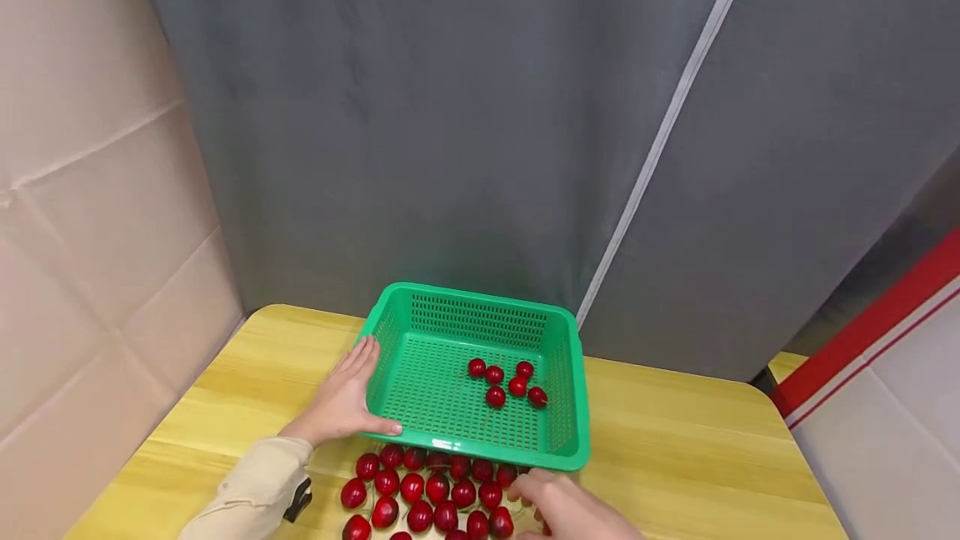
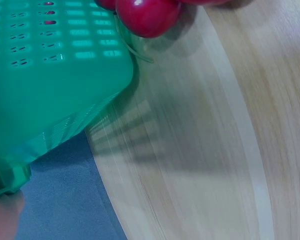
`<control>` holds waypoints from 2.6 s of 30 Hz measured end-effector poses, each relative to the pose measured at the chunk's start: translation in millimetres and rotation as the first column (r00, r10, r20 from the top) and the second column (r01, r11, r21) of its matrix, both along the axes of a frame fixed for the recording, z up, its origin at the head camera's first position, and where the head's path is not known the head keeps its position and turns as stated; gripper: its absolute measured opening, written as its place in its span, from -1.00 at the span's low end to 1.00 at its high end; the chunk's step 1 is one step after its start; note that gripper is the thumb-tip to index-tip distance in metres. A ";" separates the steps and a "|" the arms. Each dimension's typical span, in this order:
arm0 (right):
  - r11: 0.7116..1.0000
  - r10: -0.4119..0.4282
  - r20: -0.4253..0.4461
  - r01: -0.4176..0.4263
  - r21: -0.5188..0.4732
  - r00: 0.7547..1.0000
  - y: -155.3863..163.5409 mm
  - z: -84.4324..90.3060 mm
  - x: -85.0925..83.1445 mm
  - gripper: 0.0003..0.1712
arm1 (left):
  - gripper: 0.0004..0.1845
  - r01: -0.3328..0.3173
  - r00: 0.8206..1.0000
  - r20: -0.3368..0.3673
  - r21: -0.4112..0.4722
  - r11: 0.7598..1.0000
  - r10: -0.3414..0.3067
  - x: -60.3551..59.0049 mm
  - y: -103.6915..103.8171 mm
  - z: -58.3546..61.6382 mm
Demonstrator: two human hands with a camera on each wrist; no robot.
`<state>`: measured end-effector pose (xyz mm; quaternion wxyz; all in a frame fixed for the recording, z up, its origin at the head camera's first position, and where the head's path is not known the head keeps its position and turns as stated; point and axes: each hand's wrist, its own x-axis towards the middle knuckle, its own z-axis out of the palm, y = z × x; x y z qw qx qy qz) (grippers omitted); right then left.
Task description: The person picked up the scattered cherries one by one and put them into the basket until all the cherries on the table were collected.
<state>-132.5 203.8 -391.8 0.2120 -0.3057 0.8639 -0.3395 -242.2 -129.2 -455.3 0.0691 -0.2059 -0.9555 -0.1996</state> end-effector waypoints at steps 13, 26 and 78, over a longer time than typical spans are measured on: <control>0.990 -0.022 -0.318 0.064 0.123 0.948 -28.2 -63.4 22.6 -0.57 | 0.41 -0.001 1.000 0.023 -0.029 1.000 0.002 -3.6 -5.6 13.8; 0.969 -0.067 -0.467 0.169 0.181 0.882 -29.9 -89.6 20.7 -0.63 | 0.43 0.001 0.997 0.072 -0.039 0.999 0.002 -5.9 -1.0 16.0; 0.997 0.013 -0.561 0.032 0.071 0.828 8.2 57.8 -83.9 -0.71 | 0.45 -0.006 0.995 0.101 -0.075 0.997 0.013 -4.8 -1.5 18.1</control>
